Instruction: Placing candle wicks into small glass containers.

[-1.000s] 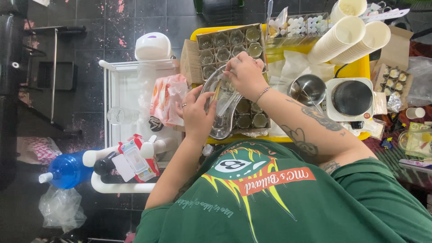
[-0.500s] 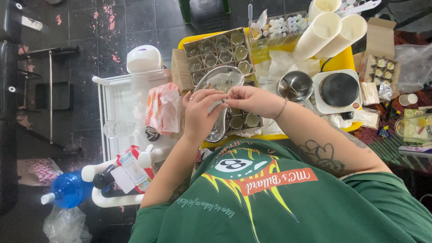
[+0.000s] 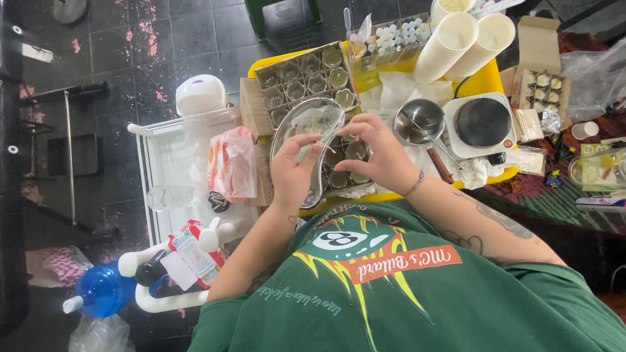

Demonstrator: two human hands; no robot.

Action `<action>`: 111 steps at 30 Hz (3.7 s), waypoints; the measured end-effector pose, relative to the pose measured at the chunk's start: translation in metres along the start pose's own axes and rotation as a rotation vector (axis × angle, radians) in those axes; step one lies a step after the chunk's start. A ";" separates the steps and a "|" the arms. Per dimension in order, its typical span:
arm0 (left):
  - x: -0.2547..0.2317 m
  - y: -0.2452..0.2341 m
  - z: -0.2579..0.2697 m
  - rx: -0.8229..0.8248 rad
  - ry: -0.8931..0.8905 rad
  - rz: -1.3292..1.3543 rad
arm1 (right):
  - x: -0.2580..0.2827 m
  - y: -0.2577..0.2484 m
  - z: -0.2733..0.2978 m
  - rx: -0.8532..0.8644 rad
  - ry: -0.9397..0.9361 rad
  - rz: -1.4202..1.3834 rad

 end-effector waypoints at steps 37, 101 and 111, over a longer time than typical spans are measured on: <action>-0.019 0.024 0.015 0.466 -0.021 -0.095 | 0.024 -0.023 -0.022 0.064 -0.484 0.334; 0.030 -0.019 0.000 0.088 -0.176 0.039 | -0.074 0.028 0.073 0.133 -0.101 0.774; 0.034 -0.024 0.002 0.083 -0.156 0.113 | -0.072 0.036 0.071 0.216 -0.173 0.922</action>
Point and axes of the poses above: each hand's wrist, its own z-axis away from the middle knuckle, its own y-axis out of the palm, x = y × z, the point moved 6 cm from there along -z, towards the middle knuckle, and after that the axes turned 11 degrees about -x, right-handed, at the moved point
